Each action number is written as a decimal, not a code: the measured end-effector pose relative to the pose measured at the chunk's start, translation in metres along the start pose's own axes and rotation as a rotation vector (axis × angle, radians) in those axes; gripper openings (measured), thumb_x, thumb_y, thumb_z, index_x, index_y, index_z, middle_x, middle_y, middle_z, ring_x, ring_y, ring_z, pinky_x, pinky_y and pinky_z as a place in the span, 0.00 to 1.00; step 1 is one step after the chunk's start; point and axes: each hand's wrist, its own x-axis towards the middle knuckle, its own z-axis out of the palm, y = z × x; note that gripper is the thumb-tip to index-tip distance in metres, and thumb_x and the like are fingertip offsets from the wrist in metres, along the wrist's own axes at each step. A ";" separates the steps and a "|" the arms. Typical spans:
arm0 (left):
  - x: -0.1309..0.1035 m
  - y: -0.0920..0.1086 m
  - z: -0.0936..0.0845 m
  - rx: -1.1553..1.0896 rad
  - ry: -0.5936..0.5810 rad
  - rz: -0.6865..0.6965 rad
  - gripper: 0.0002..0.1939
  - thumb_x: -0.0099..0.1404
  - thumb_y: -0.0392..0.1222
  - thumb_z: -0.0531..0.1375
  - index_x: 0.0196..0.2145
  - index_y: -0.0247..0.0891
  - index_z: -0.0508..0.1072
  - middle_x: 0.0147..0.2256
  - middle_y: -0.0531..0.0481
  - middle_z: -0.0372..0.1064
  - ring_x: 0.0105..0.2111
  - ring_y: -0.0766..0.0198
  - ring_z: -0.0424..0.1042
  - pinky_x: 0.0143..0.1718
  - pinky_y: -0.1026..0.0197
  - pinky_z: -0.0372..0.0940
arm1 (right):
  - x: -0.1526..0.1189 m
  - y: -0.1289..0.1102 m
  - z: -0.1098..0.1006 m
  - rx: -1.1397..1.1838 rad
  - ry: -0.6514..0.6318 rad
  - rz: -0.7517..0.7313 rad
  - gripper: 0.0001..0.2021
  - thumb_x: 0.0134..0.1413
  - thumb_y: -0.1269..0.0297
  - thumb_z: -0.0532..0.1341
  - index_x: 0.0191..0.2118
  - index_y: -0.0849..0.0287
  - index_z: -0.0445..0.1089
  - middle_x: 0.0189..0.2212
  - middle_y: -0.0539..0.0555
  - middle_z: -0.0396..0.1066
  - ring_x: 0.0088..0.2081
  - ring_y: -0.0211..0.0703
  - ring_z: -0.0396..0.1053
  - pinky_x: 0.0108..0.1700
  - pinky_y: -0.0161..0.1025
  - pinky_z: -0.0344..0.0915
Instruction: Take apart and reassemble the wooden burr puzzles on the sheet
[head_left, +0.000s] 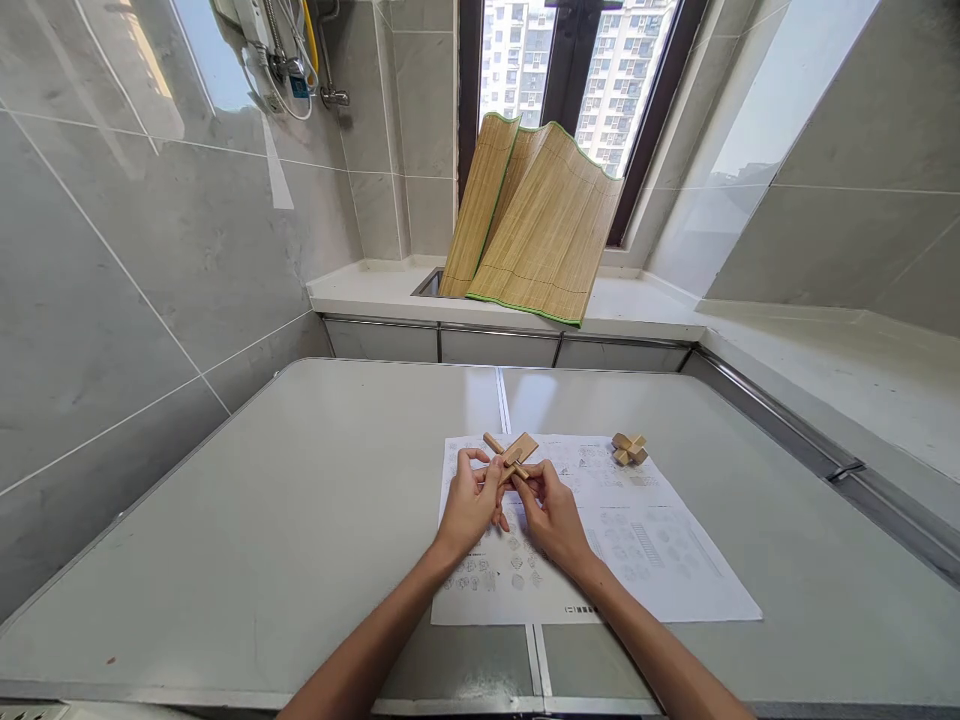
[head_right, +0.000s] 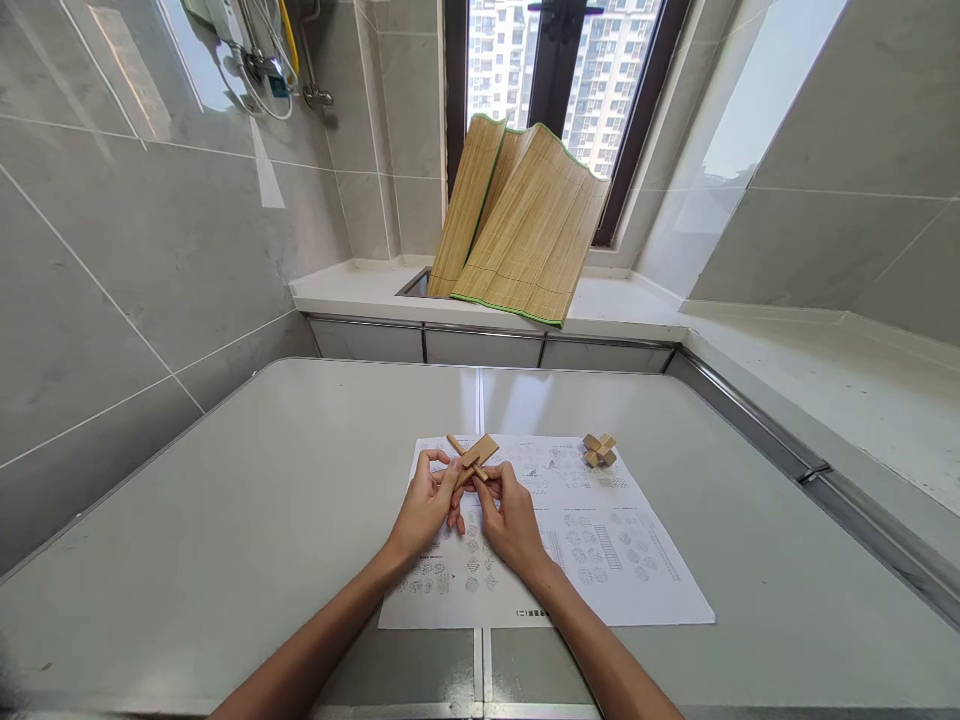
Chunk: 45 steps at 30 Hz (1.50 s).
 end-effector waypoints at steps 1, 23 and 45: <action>-0.001 0.001 0.000 0.043 -0.005 0.025 0.20 0.69 0.63 0.56 0.40 0.44 0.58 0.18 0.65 0.58 0.13 0.71 0.58 0.17 0.66 0.66 | 0.000 0.000 0.000 0.010 0.004 -0.011 0.10 0.68 0.52 0.56 0.39 0.53 0.62 0.39 0.58 0.78 0.38 0.50 0.77 0.37 0.43 0.71; 0.004 -0.003 -0.004 0.252 0.063 0.002 0.23 0.68 0.63 0.54 0.32 0.39 0.69 0.16 0.60 0.59 0.11 0.70 0.59 0.16 0.67 0.58 | -0.002 0.006 0.000 0.007 0.029 -0.092 0.07 0.70 0.57 0.56 0.40 0.53 0.64 0.40 0.58 0.79 0.39 0.51 0.80 0.36 0.42 0.74; 0.012 -0.012 -0.004 0.069 0.081 -0.023 0.25 0.70 0.65 0.50 0.35 0.40 0.66 0.19 0.61 0.55 0.14 0.71 0.55 0.16 0.67 0.63 | 0.016 0.013 -0.008 0.366 0.224 0.138 0.17 0.61 0.49 0.66 0.35 0.53 0.60 0.35 0.54 0.81 0.29 0.43 0.78 0.33 0.41 0.76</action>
